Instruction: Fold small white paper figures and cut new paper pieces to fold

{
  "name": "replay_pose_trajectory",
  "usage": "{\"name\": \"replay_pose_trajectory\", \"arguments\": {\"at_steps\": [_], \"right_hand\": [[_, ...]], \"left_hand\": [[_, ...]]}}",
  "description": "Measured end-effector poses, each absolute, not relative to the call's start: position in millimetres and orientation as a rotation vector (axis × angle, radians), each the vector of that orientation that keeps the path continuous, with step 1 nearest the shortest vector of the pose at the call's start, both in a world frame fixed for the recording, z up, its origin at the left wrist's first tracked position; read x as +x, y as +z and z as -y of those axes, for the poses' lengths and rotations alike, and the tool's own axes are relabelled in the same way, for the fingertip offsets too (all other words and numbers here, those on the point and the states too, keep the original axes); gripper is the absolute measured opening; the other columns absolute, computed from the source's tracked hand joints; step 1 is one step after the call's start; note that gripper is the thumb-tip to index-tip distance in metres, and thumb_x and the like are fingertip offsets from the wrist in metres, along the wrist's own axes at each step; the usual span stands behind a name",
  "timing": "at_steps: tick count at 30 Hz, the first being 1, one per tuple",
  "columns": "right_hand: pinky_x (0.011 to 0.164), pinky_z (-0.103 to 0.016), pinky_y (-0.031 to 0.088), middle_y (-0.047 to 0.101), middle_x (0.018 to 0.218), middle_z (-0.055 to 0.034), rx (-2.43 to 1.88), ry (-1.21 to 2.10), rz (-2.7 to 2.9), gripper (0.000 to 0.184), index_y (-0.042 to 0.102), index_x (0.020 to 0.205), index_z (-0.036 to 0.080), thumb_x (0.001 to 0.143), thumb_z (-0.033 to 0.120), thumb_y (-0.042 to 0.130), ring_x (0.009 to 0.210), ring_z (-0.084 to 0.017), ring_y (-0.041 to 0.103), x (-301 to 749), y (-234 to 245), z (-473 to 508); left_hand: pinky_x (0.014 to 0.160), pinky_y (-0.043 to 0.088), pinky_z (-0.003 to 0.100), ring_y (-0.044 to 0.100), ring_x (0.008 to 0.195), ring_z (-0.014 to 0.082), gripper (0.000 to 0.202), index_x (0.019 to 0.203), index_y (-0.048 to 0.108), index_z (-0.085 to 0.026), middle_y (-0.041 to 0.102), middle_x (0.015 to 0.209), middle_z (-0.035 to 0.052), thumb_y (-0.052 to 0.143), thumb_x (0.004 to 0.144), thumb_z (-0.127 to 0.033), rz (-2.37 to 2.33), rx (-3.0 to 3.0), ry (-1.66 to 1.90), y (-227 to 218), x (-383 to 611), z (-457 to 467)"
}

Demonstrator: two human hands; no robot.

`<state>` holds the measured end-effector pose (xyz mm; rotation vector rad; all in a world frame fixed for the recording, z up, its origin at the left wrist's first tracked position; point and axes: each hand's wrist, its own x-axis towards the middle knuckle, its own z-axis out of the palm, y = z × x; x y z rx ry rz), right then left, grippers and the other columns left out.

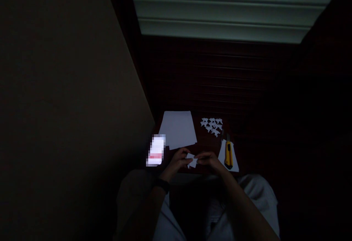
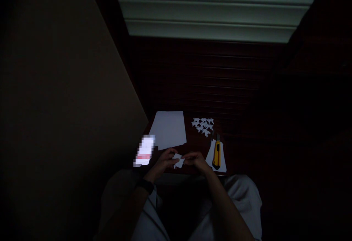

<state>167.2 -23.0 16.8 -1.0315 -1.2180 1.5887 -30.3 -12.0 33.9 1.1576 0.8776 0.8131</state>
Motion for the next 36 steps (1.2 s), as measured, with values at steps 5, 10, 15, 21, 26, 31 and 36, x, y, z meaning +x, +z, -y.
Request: {"name": "replay_pose_trajectory", "arguments": {"at_steps": [5, 10, 15, 21, 26, 31, 36], "right_hand": [[0.066, -0.027, 0.04, 0.064, 0.079, -0.0026, -1.012, 1.625, 1.218, 0.028, 0.068, 0.084, 0.017, 0.056, 0.021, 0.072, 0.071, -0.015, 0.055, 168.7, 15.4, 23.3], [0.065, -0.027, 0.04, 0.064, 0.073, -0.0017, -1.014, 1.685, 1.169, 0.029, 0.068, 0.086, 0.016, 0.057, 0.021, 0.072, 0.066, -0.014, 0.055, 168.2, 17.6, 24.1], [0.062, -0.027, 0.039, 0.063, 0.07, -0.001, -1.06, 1.659, 1.183, 0.03, 0.068, 0.085, 0.017, 0.056, 0.023, 0.073, 0.062, -0.013, 0.053, 166.1, 19.7, 23.9], [0.063, -0.027, 0.039, 0.064, 0.072, -0.0014, -1.039, 1.655, 1.152, 0.033, 0.068, 0.087, 0.017, 0.056, 0.023, 0.073, 0.064, -0.013, 0.054, 166.4, 13.8, 22.9], [0.065, -0.028, 0.04, 0.064, 0.071, -0.0019, -1.065, 1.619, 1.107, 0.031, 0.068, 0.085, 0.016, 0.056, 0.023, 0.073, 0.064, -0.014, 0.055, 167.2, 10.9, 22.3], [0.066, -0.028, 0.04, 0.065, 0.071, -0.002, -1.04, 1.637, 1.081, 0.034, 0.068, 0.087, 0.017, 0.054, 0.024, 0.074, 0.066, -0.014, 0.056, 167.2, 9.8, 21.8], [0.067, -0.029, 0.041, 0.065, 0.072, -0.0025, -1.091, 1.572, 1.127, 0.03, 0.068, 0.085, 0.016, 0.058, 0.027, 0.072, 0.066, -0.014, 0.056, 165.5, 6.5, 21.5]], "left_hand": [[0.049, 0.046, 0.023, 0.059, 0.059, 0.0137, 0.039, 0.097, 0.048, -0.019, 0.057, 0.074, 0.0005, 0.067, 0.065, -0.03, -0.869, 1.156, 0.833, 34.8, -29.8, 12.5], [0.049, 0.046, 0.023, 0.059, 0.057, 0.014, 0.04, 0.099, 0.048, -0.018, 0.059, 0.074, 0.0016, 0.065, 0.067, -0.033, -0.894, 1.149, 0.829, 35.7, -29.2, 12.8], [0.049, 0.045, 0.023, 0.059, 0.057, 0.0139, 0.043, 0.1, 0.049, -0.018, 0.059, 0.072, 0.0012, 0.067, 0.065, -0.033, -0.885, 1.161, 0.824, 38.1, -28.5, 13.7], [0.051, 0.045, 0.025, 0.061, 0.059, 0.0158, 0.051, 0.108, 0.047, -0.018, 0.06, 0.072, 0.0021, 0.067, 0.066, -0.036, -0.897, 1.162, 0.83, 38.4, -28.1, 13.3], [0.051, 0.044, 0.024, 0.06, 0.056, 0.0148, 0.051, 0.11, 0.047, -0.017, 0.062, 0.071, 0.003, 0.065, 0.068, -0.039, -0.972, 1.165, 0.855, 36.2, -27.8, 12.3], [0.051, 0.046, 0.025, 0.061, 0.056, 0.0148, 0.05, 0.11, 0.046, -0.017, 0.063, 0.075, 0.0044, 0.063, 0.069, -0.04, -0.969, 1.145, 0.862, 33.6, -26.8, 11.9], [0.049, 0.046, 0.025, 0.059, 0.052, 0.0139, 0.05, 0.109, 0.048, -0.017, 0.061, 0.071, 0.0023, 0.065, 0.067, -0.039, -0.96, 1.183, 0.868, 32.2, -26.0, 11.5]]}}
